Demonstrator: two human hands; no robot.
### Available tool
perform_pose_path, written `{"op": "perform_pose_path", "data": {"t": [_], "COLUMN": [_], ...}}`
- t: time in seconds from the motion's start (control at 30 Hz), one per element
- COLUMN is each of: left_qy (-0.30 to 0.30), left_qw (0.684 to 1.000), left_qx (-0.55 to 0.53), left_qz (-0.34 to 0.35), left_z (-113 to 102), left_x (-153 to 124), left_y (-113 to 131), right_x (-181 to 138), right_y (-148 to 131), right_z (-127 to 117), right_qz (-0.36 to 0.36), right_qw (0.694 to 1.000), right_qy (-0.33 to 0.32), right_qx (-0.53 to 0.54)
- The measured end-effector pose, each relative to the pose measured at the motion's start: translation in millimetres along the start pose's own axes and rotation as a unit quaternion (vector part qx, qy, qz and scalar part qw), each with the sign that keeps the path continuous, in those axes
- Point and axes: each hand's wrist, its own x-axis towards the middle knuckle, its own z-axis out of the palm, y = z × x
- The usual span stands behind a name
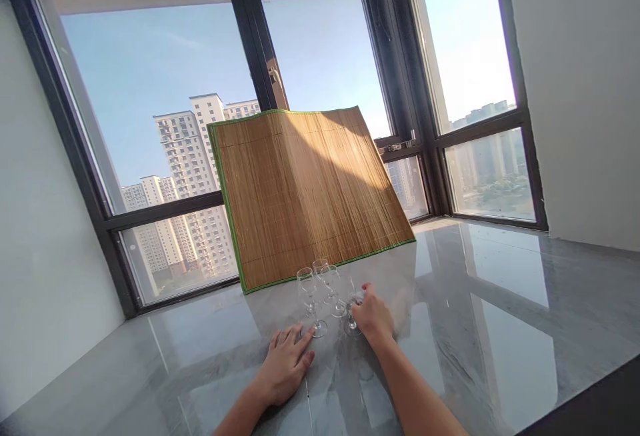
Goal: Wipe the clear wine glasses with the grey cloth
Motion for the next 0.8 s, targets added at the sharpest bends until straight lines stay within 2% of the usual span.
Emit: {"op": "perform_pose_path", "data": {"t": [0.13,0.33,0.47,0.63,0.8], "left_qy": [-0.003,0.016,0.024,-0.019,-0.046], "left_qw": [1.000,0.999,0.997,0.997,0.996], "left_qx": [-0.009,-0.047,-0.071,-0.069,-0.055], "left_qz": [-0.003,-0.004,0.014,0.037,0.055], "left_z": [2.1,-1.6,-5.3,-6.8,-11.8], "left_x": [1.1,0.4,0.1,-1.6,-3.3], "left_y": [-1.0,0.6,1.4,-0.5,2.6], "right_x": [-7.8,-10.2,-5.8,0.0,1.3], "right_y": [-8.4,-12.5,-8.5,-2.0,-1.7], "right_z": [2.7,2.6,-2.2,-9.7,-9.4], "right_qz": [0.031,-0.028,-0.004,0.033,0.032], "right_qw": [0.999,0.999,1.000,0.999,0.999], "right_qy": [-0.002,-0.039,-0.026,0.012,0.030], "right_qx": [-0.019,0.003,0.009,0.014,0.023]}}
